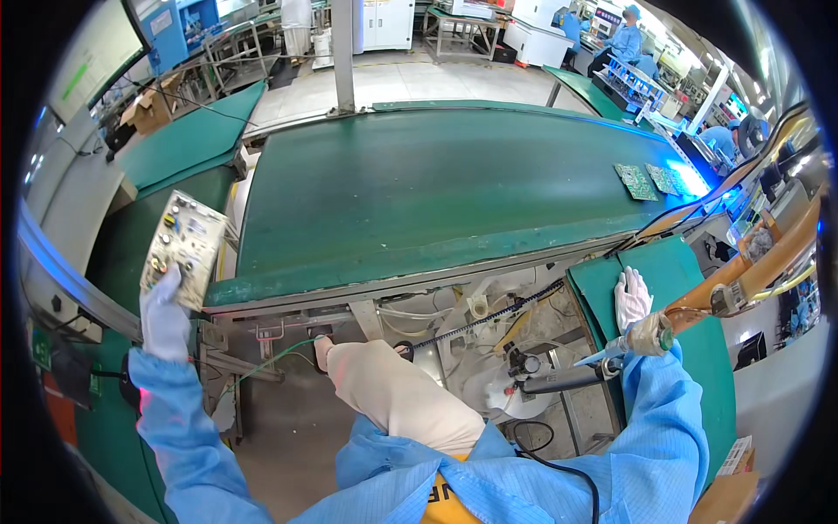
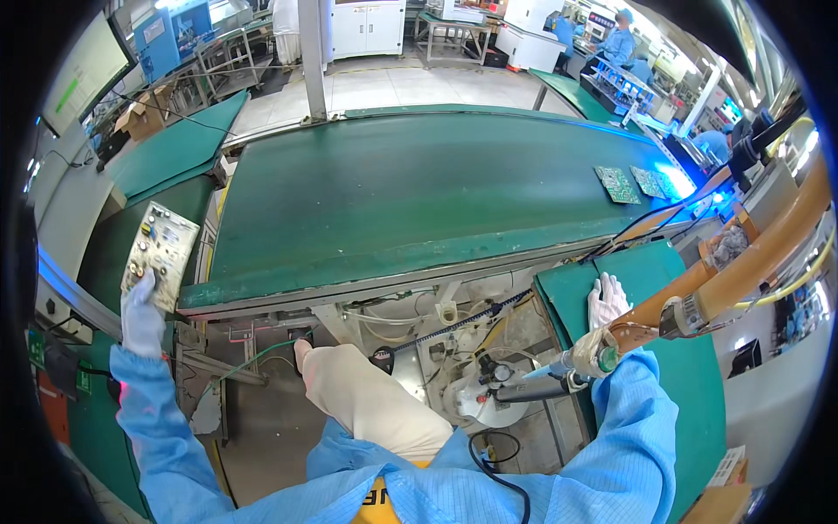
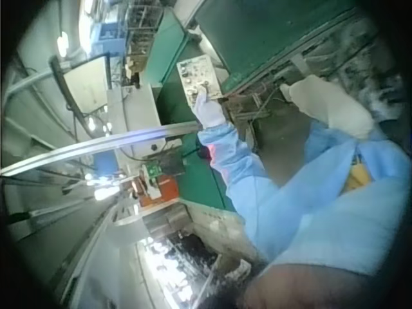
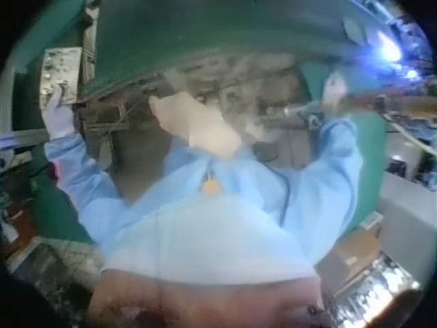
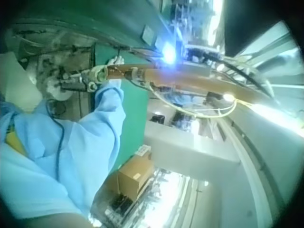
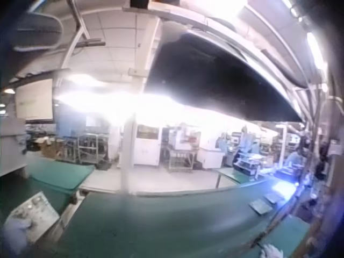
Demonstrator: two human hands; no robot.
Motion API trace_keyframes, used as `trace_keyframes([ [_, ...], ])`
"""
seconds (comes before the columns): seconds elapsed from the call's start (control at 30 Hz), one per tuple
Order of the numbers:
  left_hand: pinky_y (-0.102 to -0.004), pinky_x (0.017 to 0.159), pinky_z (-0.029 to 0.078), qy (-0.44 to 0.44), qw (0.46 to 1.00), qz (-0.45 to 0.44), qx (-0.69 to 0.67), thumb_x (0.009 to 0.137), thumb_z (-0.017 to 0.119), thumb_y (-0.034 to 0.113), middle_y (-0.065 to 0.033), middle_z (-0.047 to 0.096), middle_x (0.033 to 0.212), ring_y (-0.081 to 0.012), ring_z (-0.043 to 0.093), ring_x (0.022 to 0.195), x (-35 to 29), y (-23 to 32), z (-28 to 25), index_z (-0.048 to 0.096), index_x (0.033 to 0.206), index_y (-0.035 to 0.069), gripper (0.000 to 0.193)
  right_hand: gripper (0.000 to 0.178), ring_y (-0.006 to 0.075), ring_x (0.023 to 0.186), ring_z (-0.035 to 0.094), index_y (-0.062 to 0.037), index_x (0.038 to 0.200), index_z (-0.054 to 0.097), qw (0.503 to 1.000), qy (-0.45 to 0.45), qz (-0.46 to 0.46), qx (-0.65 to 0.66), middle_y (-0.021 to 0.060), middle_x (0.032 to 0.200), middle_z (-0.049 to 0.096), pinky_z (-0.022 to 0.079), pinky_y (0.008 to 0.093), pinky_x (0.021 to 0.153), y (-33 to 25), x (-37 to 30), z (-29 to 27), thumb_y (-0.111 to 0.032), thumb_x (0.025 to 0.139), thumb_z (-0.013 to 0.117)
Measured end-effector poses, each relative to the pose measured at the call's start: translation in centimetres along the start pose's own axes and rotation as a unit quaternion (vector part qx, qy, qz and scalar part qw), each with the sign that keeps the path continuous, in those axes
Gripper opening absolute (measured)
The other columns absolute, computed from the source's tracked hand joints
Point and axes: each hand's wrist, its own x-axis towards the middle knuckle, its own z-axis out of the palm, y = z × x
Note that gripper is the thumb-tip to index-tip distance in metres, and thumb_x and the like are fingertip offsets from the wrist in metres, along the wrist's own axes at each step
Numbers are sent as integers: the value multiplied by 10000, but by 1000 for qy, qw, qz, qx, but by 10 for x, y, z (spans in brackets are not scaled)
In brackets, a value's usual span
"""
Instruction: Secure components on a printed circuit board using an electric screwdriver at a manual assembly station.
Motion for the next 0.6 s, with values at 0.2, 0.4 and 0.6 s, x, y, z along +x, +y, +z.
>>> trace_keyframes([
  [0.2,-285,846,506,119,962,81,231,846,654,77,-91,652,1087,-182,642,900,101,-24,-130,575,1207,-28,384,463,333,1286,450,-111,1366,483,1000,0,18,0,164,1378,495,349,421,1081,-18,-1,-10,-308,946,477],
  [0.4,-269,813,498,275,917,72,280,832,662,33,-104,646,1062,-170,625,885,168,-70,-192,523,1257,-20,450,455,323,1304,432,-113,1364,487,1000,2,12,-18,159,1396,480,329,437,1087,2,-4,-8,-309,954,466],
  [0.6,-302,852,487,286,783,114,540,864,652,77,-97,623,1089,-223,615,906,203,-51,-312,496,1299,53,463,448,305,1323,418,-136,1372,481,999,-24,36,14,133,1409,476,289,465,1106,-17,1,0,-321,965,451],
])
